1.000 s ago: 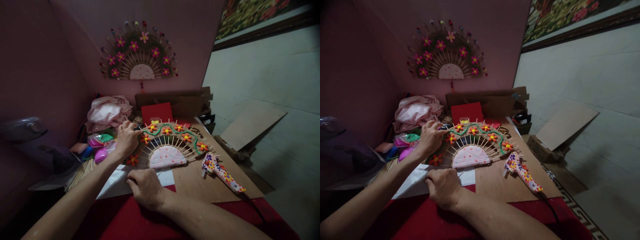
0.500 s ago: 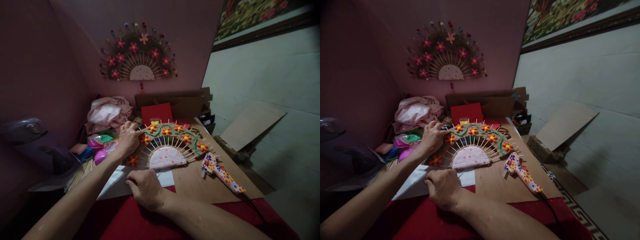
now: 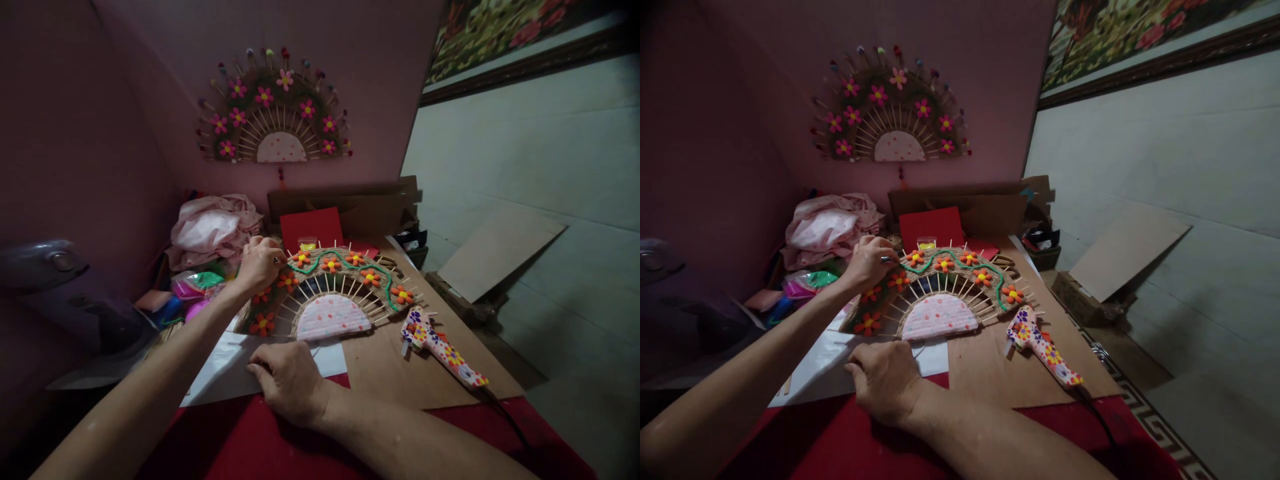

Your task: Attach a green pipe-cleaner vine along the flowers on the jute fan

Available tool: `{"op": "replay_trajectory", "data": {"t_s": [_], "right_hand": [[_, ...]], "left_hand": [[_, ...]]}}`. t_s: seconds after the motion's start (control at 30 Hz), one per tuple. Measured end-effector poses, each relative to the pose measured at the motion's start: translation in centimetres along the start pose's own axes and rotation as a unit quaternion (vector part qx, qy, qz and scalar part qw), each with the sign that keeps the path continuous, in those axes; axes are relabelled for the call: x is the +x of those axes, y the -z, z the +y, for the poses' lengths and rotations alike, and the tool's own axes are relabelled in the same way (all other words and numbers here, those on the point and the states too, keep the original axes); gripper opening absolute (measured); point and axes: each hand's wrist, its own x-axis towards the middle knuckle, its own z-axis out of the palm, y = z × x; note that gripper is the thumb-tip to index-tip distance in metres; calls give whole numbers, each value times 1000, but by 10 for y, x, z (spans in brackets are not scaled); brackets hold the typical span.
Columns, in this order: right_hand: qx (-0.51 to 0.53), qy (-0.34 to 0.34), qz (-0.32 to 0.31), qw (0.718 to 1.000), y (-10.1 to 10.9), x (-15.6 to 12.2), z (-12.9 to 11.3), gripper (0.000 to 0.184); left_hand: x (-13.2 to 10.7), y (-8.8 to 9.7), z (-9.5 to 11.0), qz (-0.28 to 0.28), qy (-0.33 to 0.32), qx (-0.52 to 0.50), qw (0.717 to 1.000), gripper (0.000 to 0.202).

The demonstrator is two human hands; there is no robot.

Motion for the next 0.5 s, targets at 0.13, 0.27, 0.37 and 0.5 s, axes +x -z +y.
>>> {"op": "replay_trajectory", "data": {"t_s": [0.13, 0.27, 0.37, 0.5], "right_hand": [[1, -1, 4, 1000, 0, 0, 0, 12], [7, 3, 4, 1000, -1, 0, 1, 13], [5, 3, 3, 1000, -1, 0, 1, 13], [8, 4, 6, 1000, -1, 0, 1, 12]], "left_hand": [[5, 0, -2, -11, -11, -4, 1000, 11], [9, 0, -2, -32, -24, -7, 999, 11], [12, -1, -2, -38, -19, -12, 999, 11], [14, -3, -3, -52, -10, -29, 998, 12]]}}
